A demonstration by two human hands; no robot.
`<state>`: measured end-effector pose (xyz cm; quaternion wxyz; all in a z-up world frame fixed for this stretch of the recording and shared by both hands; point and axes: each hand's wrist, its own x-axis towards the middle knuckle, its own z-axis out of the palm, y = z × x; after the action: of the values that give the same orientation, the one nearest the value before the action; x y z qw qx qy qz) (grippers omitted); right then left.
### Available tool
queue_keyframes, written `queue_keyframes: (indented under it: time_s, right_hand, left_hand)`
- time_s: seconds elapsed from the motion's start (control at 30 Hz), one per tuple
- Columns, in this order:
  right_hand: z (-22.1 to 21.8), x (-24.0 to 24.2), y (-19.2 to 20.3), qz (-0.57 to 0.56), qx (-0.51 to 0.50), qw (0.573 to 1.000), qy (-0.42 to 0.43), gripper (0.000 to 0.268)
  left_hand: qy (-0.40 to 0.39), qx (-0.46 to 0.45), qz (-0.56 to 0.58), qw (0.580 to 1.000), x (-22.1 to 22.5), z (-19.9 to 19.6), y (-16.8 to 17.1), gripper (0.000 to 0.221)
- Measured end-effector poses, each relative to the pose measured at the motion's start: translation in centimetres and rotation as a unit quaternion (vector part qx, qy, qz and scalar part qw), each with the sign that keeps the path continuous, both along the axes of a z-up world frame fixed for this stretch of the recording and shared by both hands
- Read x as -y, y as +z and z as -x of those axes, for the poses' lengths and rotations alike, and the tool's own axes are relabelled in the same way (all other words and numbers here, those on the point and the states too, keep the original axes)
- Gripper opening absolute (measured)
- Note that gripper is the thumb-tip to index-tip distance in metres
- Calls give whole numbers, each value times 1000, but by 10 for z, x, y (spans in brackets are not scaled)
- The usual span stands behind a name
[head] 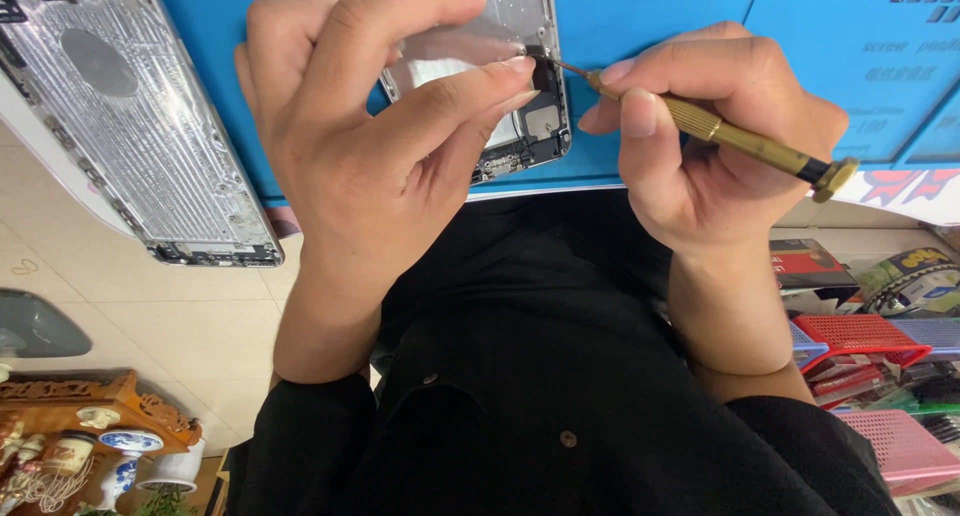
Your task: Replacing internal components of a disassembled mobile phone using a precision screwdriver.
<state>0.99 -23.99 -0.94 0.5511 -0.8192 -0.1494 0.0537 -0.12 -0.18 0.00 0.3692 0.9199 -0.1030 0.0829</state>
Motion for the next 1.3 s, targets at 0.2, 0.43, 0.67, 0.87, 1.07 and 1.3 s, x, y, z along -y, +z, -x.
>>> queue_keyframes:
  time_s: [0.2, 0.43, 0.67, 0.87, 1.07, 1.3]
  right_hand:
    - [0, -1, 1, -4, -7, 1000, -2, 17]
    - [3, -2, 2, -10, -21, 1000, -7, 13]
    - [-1, -10, 15, 39, 1, 999, -1, 8]
    - [-8, -21, 48, 132, 16, 991, 20, 6]
    - [-12, -16, 55, 216, 106, 967, 80, 7]
    - [-11, -13, 45, 199, 163, 963, 76, 14]
  left_hand:
    - [1, 3, -4, 1000, 0, 0, 0, 22]
    - [-7, -2, -5, 1000, -1, 0, 1, 21]
    - [2, -14, 11, 1000, 1, 1, 5, 21]
    - [5, 22, 22, 999, 0, 0, 4, 22]
    - [14, 33, 14, 999, -1, 7, 4, 18]
    - [24, 60, 11, 998, -1, 8, 2, 17]
